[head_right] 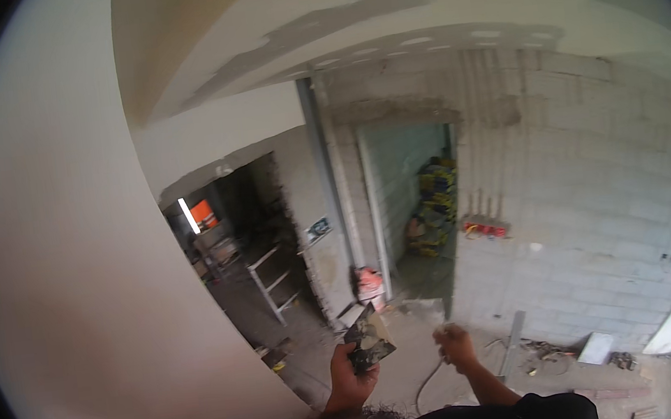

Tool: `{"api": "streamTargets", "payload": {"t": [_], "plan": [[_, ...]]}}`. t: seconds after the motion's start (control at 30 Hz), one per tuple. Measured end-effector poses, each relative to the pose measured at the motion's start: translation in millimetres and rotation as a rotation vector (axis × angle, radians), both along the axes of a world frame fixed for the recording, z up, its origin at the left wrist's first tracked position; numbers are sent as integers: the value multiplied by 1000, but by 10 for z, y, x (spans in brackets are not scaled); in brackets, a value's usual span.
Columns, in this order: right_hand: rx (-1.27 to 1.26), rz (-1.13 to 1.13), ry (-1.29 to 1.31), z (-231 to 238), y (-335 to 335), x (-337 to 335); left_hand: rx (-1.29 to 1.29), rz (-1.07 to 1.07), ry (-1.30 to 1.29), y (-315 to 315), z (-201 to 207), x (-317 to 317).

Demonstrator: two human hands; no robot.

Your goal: The person applies plaster to a ceiling using a hawk and a trowel. They repeatedly scoop plaster from the hawk and spread it onto the ceiling surface, smoothing the compound to cover joints and imperfections.

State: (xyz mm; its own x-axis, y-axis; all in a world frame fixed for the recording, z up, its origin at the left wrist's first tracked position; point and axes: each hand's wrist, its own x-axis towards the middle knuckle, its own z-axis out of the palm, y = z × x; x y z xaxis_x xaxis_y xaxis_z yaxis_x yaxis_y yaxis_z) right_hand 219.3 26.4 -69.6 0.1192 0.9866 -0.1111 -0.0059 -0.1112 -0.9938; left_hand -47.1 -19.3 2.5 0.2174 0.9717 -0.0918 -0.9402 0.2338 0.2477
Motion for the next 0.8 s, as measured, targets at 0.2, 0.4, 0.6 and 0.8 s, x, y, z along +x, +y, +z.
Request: {"api": "streamTargets", "payload": {"t": [0.2,0.4,0.6,0.8], "plan": [[480,21,385,1153,692,-235,18,231,301,-128,103,-28],[870,294,586,2545,1055,-855,-107,231,162,-174,137,-238],[1265,337,850,4167,1024,-1327,-127,252,235,-276,343,-148],[1460,306,1175,5303,1006,-1433,-59,132,139,-291,203,-322]]}}
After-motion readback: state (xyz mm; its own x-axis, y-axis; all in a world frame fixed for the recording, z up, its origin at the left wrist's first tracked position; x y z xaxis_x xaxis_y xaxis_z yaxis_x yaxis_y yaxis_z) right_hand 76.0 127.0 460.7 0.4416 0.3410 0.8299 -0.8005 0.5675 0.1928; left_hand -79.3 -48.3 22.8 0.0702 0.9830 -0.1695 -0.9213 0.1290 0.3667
